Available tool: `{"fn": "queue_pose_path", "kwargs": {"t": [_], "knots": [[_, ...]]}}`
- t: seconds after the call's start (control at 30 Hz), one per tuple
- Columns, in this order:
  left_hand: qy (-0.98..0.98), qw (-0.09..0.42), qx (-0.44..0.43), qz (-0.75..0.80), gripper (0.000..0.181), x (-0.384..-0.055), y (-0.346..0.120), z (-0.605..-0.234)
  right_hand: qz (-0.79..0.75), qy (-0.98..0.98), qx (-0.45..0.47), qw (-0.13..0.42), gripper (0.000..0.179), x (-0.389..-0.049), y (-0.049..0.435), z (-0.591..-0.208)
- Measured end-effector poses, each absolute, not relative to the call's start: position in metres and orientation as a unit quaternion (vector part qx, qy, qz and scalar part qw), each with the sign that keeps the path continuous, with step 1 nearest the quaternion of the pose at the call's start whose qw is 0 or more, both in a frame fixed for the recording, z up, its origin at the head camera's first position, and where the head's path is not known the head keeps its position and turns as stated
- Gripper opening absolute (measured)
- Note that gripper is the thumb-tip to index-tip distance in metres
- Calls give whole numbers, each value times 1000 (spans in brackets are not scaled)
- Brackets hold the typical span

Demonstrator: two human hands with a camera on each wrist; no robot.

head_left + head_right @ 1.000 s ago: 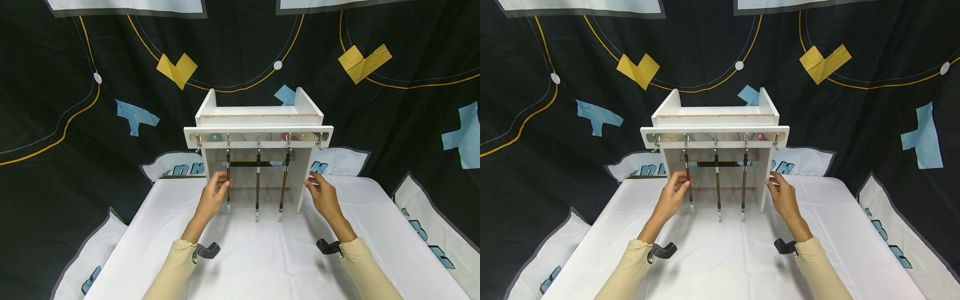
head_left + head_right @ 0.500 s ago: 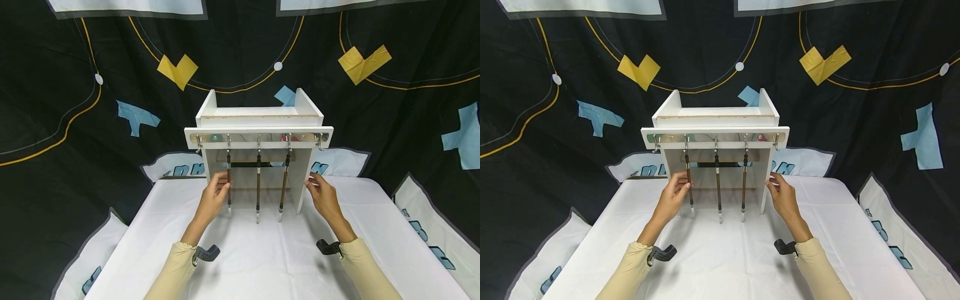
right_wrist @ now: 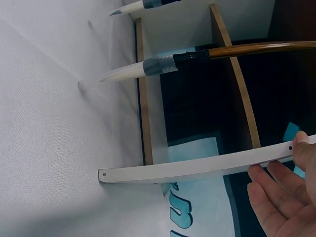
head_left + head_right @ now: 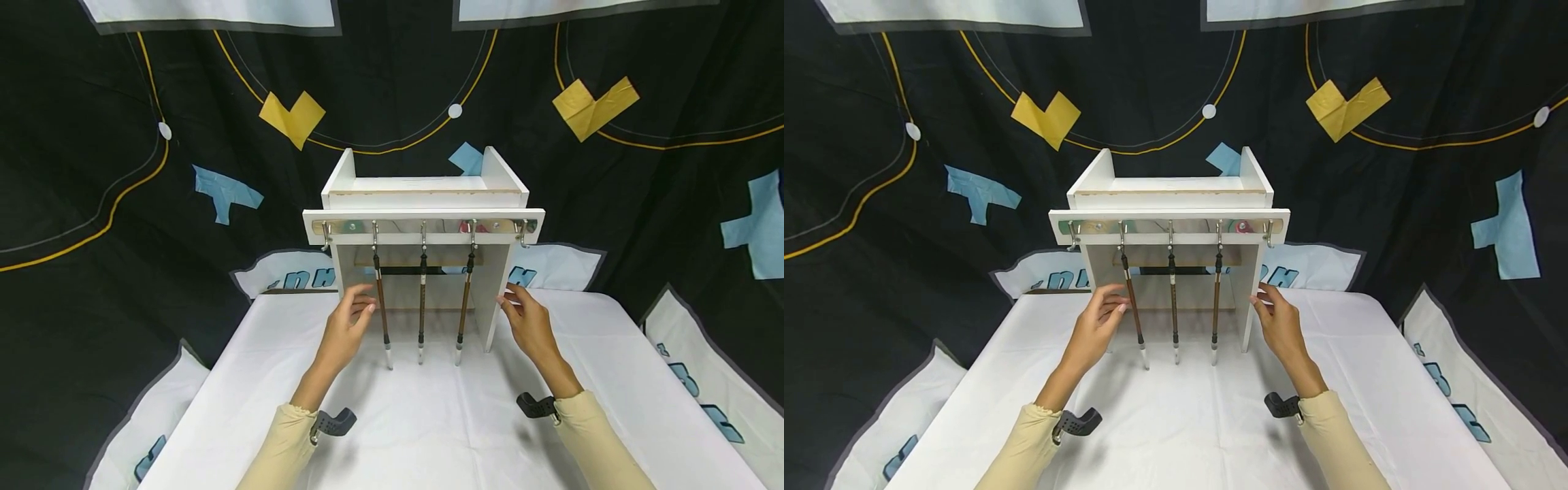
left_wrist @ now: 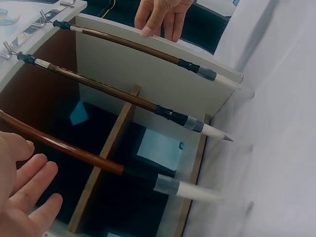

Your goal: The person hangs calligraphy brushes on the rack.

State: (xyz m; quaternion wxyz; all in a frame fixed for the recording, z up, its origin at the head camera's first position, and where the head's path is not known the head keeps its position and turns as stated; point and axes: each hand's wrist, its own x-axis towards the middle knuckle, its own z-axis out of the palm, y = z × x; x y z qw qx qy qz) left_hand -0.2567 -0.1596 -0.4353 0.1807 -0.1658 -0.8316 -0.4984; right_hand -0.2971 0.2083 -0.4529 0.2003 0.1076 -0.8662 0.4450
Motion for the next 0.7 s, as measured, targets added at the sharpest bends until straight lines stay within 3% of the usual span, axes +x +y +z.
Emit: {"fn": "queue_pose_path", "kwargs": {"t": [0.33,0.7], "knots": [[-834,212,-162,-482,44,-239,-172,-424,443,-864,110,214,43,-298,209,-453],[-866,243,-143,-413,50,-210,-196,-419,408,-867,123,258,39,-278,214,-436]]}}
